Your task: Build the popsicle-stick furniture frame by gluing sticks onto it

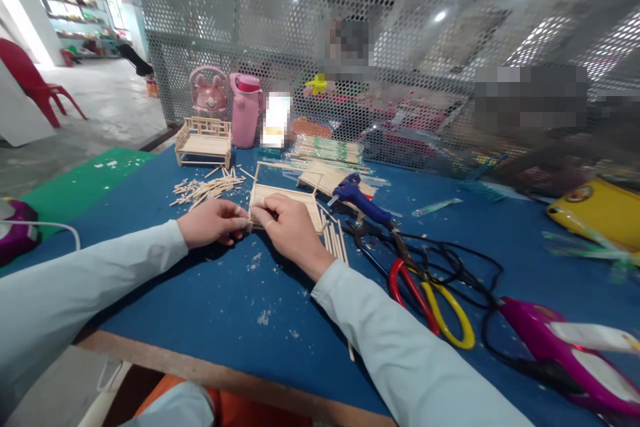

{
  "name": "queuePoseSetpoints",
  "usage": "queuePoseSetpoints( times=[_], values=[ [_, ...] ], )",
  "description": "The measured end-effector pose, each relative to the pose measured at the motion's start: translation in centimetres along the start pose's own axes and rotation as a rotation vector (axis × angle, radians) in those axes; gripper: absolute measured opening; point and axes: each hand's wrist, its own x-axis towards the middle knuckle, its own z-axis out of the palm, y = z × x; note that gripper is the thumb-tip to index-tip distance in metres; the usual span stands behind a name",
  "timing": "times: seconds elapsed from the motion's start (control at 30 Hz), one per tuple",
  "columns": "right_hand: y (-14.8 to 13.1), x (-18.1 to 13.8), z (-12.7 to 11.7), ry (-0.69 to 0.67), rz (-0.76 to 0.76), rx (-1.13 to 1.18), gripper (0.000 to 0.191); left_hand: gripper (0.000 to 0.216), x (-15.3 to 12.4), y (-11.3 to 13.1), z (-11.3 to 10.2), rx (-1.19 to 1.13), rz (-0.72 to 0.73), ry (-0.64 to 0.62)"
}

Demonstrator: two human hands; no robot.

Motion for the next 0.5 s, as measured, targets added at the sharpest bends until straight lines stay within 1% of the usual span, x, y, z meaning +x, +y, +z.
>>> queuePoseSetpoints(
  times=[0.23, 0.5],
  values=[
    [0.03, -0.10, 0.01, -0.006, -0.014, 0.007, 0.021, 0.009, 0.05, -0.08, 0.01, 0.004, 0.004, 0.009],
    [0.23, -0.05, 0.13, -0.005, 0.005, 0.023, 0.029, 0.005, 0.25, -0.50, 0.09, -0.019, 0.031, 0.009]
  ],
)
